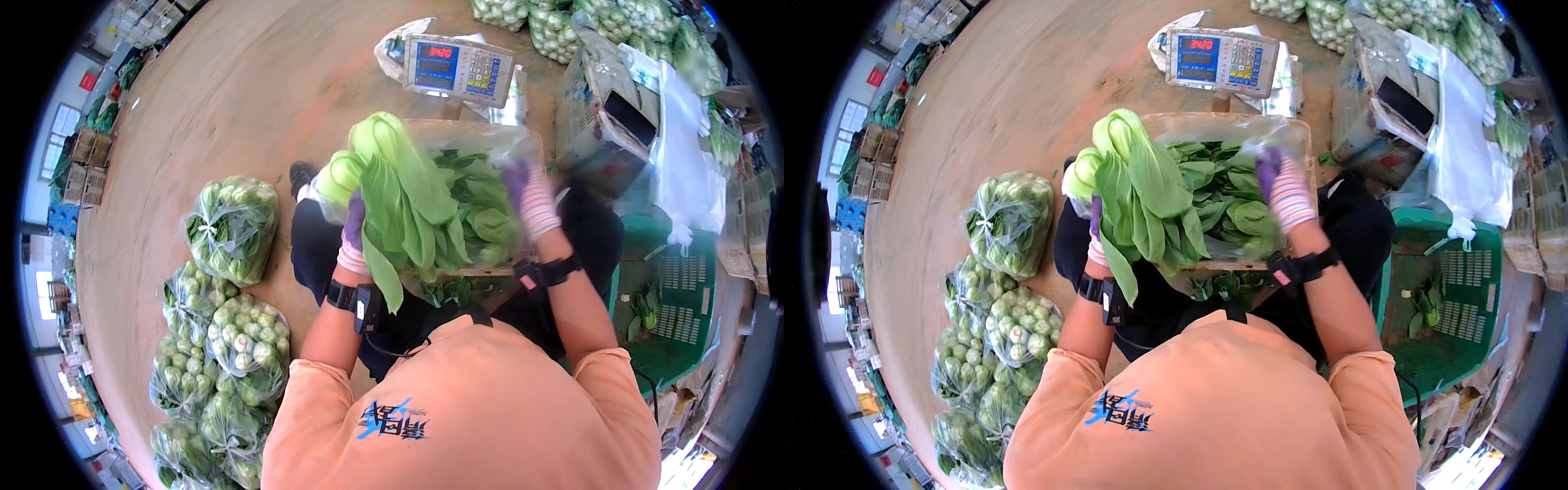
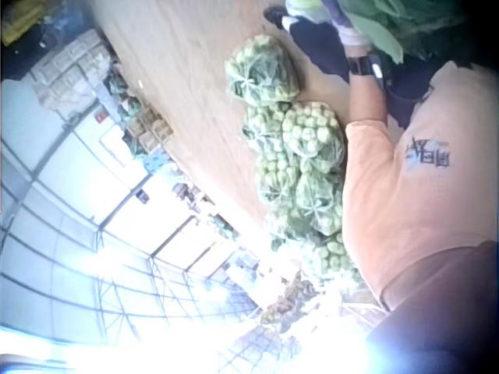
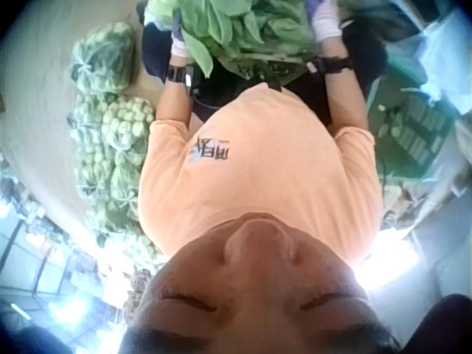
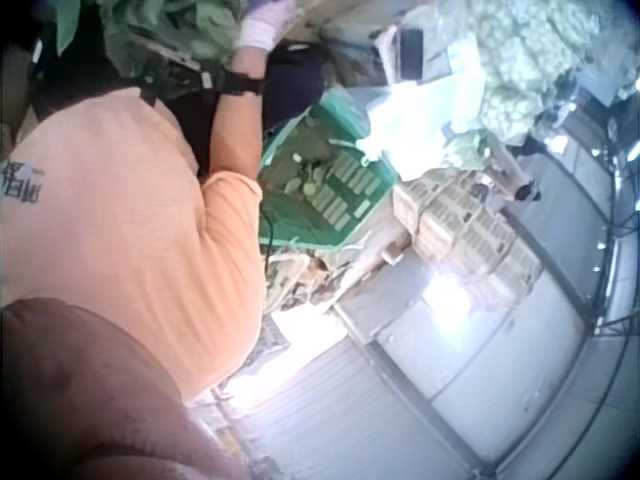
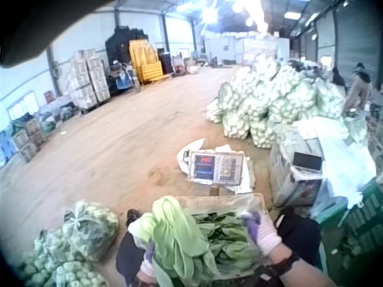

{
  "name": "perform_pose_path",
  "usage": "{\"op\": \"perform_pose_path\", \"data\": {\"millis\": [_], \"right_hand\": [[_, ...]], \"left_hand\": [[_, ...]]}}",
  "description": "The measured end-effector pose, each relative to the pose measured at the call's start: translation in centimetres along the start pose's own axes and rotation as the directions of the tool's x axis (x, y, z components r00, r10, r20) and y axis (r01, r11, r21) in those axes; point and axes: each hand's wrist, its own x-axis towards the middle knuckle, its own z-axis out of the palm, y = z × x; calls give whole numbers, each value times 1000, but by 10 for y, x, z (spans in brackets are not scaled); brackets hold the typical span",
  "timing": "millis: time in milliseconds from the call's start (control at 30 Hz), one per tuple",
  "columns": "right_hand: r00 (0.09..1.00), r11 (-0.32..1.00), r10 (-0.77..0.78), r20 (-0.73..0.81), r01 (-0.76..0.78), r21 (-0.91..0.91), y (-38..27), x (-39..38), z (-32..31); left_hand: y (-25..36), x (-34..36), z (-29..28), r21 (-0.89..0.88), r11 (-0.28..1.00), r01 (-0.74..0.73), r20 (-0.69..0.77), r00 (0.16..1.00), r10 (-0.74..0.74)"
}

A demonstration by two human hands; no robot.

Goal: The person trims the ends of bok choy with a knife, places them into a plastic bag, weighs the bag on a scale, and sorts bok choy from a crate into containers.

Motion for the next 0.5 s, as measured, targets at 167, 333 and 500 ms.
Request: {"op": "perform_pose_path", "data": {"millis": [167,333,500], "right_hand": [[996,892,49,72,-76,446,-48,-15,-14],[915,531,15,404,-349,772,-57,-20,-57],[944,688,43,326,-265,675,-52,-19,-53]], "left_hand": [[0,7,-11,-188,982,6,-150,988,-34],[10,19,75,-83,986,147,-635,754,-166],[-59,2,-47,-106,988,-108,-219,972,83]]}}
